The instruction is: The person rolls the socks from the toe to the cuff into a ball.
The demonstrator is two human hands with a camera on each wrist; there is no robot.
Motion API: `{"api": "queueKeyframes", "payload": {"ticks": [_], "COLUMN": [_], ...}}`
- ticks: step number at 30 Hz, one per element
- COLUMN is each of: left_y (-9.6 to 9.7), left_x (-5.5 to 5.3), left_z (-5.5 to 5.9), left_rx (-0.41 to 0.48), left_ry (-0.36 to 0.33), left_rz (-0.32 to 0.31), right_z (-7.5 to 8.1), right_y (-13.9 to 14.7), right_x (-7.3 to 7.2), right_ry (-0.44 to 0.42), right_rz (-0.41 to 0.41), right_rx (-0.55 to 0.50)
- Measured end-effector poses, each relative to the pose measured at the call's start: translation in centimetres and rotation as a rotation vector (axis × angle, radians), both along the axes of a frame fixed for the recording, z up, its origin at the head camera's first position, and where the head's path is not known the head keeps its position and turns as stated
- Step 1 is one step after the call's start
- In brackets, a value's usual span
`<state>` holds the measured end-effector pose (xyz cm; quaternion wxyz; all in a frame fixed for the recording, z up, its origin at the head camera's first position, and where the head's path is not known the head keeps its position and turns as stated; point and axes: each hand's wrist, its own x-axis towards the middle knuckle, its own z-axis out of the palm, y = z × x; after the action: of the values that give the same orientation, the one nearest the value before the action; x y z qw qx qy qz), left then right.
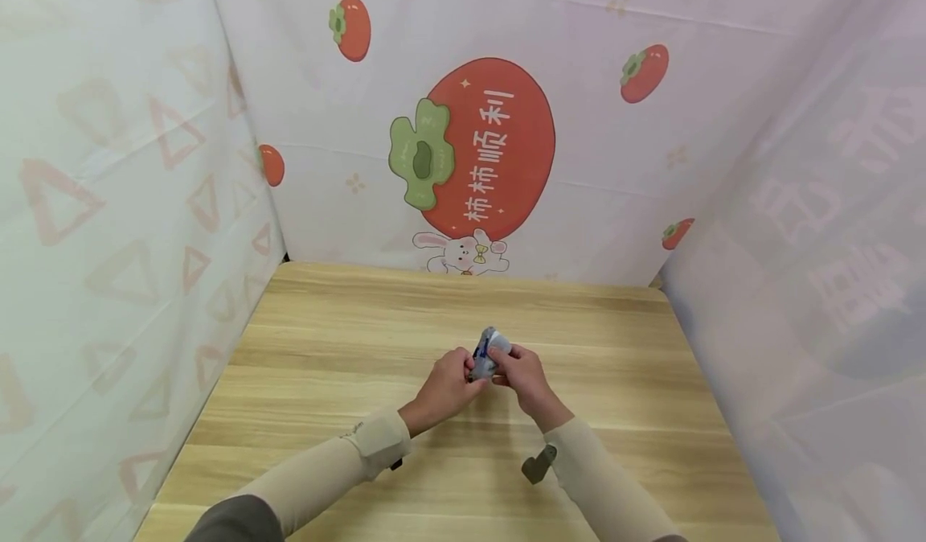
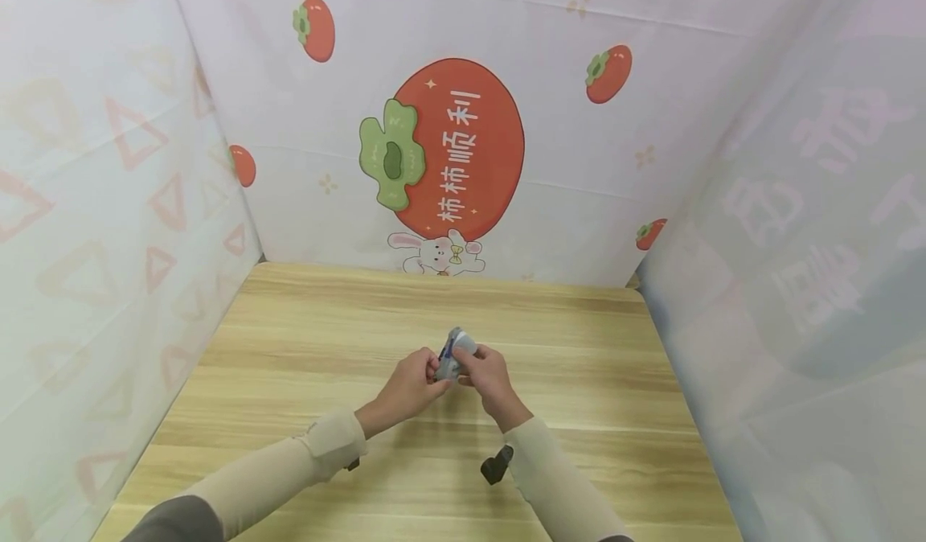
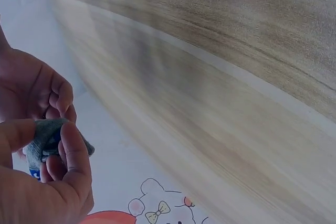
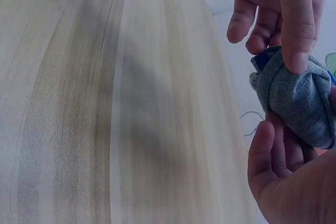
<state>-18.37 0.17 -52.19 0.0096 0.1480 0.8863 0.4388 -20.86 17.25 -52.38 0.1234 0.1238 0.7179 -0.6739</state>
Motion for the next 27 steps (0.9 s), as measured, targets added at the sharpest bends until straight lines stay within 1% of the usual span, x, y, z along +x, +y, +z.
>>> {"api": "queueKeyframes", "payload": {"ticks": [7,12,17,22,27], "left_y": [-0.09,0.12,0.23,0.07,-0.16], "left_x": [-0.05,-0.02,0.05,0.16,0.06], "left_z": [0.32,0.72,0.94,0.86,0.42], "left_rx": [-0.009,-0.002,-0.031,-0.061,-0.071], "left_ry": [0.035,0.015,-0.004,-0.011,-0.018], "left_rz": [0.015,0.052,0.088,0.092,0.082], "right_z": [-0.03,-0.11,-0.1,-0.21,-0.23], "right_y": [0.2,0.09,0.03,0.11,0.25], "right_x": [-0.13,-0.15,-0.08,-0.02,0.06], "right_ry": [0.005,0.001,-0.013,-0.024,-0.02], "right_rz": [-0.009,-0.026,-0.032,-0.012,0.01], "right_rx": [0.002,-0.006,-0.008,-0.006,-0.002]}}
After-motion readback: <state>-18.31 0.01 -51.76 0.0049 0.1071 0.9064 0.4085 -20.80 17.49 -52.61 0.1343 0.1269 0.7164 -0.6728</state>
